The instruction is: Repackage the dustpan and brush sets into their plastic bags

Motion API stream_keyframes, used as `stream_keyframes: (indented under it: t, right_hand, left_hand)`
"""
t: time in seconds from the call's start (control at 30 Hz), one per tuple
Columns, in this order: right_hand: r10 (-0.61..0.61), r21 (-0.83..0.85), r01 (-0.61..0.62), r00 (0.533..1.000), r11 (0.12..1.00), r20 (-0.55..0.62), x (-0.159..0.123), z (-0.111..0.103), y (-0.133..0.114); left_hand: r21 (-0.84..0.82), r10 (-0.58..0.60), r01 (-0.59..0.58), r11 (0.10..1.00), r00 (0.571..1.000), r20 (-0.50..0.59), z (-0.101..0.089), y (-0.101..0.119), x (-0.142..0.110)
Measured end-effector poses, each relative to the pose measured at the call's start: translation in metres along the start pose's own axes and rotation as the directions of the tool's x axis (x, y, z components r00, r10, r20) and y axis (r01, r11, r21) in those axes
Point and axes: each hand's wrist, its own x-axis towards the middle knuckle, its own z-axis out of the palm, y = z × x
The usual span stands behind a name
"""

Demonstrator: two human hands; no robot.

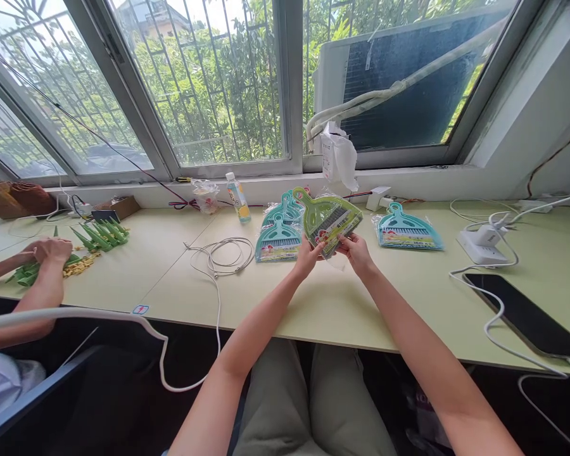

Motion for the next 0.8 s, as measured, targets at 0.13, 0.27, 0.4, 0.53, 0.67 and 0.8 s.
stream_keyframes:
  t: [0.13,0.27,0.4,0.53,0.67,0.8]
  right_hand:
    - [0.035,-0.027,-0.035,0.999,0.999,0.008,0.003,0.000,-0.003]
    - [0.095,-0.147,-0.090,0.995,0.985,0.028,0.005,-0.003,-0.008]
    - [-0.063,-0.360,0.054,0.998,0.932,-0.014,0.005,-0.012,-0.017]
    - [-0.560,-0.741,0.407,0.827,0.534,0.050,0.004,-0.023,-0.024]
    - [-0.667,-0.828,0.533,0.682,0.172,0.301,0.008,-0.028,-0.025]
    - [-0.666,-0.750,0.603,0.680,0.271,0.307,0.013,-0.031,-0.024]
  left_hand:
    - [-0.033,-0.010,0.011,0.999,0.999,0.030,-0.001,0.002,0.000]
    - [-0.052,-0.020,0.023,0.998,0.998,0.053,-0.007,0.013,0.002]
    - [-0.089,-0.044,0.047,0.995,0.999,0.031,-0.020,0.025,0.005]
    - [-0.196,-0.124,0.096,0.976,0.983,-0.136,-0.037,0.032,0.012]
    - [-0.257,-0.243,0.185,0.949,0.946,-0.216,-0.051,0.036,0.016]
    - [-0.256,-0.303,0.261,0.931,0.943,-0.141,-0.058,0.036,0.015]
